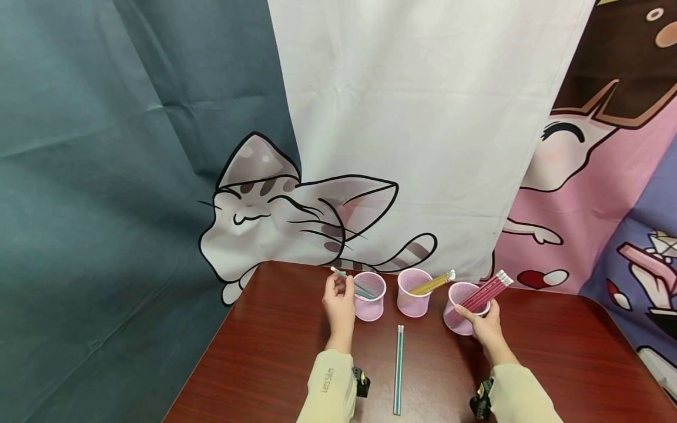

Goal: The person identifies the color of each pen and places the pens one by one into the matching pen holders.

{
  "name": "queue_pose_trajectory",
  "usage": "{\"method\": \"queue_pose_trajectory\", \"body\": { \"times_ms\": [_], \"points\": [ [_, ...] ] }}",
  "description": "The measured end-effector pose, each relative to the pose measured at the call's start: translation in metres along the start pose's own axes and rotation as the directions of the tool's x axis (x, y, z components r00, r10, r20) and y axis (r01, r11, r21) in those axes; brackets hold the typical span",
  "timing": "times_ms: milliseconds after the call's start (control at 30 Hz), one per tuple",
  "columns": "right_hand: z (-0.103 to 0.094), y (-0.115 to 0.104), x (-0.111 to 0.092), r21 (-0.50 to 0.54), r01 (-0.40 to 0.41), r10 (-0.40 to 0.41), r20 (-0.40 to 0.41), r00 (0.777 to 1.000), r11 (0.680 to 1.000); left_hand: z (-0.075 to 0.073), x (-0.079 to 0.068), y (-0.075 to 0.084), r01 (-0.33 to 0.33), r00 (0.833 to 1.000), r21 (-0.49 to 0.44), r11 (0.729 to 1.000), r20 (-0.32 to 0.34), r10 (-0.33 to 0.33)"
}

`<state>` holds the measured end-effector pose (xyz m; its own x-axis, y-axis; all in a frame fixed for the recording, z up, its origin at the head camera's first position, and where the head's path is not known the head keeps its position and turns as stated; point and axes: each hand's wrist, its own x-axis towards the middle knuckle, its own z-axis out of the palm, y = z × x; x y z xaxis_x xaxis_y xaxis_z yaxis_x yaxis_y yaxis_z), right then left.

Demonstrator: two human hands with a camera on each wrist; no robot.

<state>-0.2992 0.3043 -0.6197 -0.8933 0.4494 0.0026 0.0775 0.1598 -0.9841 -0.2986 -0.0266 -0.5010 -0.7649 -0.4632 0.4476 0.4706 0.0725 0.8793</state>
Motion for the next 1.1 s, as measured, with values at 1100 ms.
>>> {"method": "queue_pose_trajectory", "body": {
  "times_ms": [1100],
  "points": [
    [-0.003, -0.014, -0.01, -0.013, -0.034, 0.035, 0.048, 0.998, 0.999, -0.015, -0.029, -0.039, 0.181, 0.981, 0.323, 0.929, 0.015, -0.196]
  ]
}}
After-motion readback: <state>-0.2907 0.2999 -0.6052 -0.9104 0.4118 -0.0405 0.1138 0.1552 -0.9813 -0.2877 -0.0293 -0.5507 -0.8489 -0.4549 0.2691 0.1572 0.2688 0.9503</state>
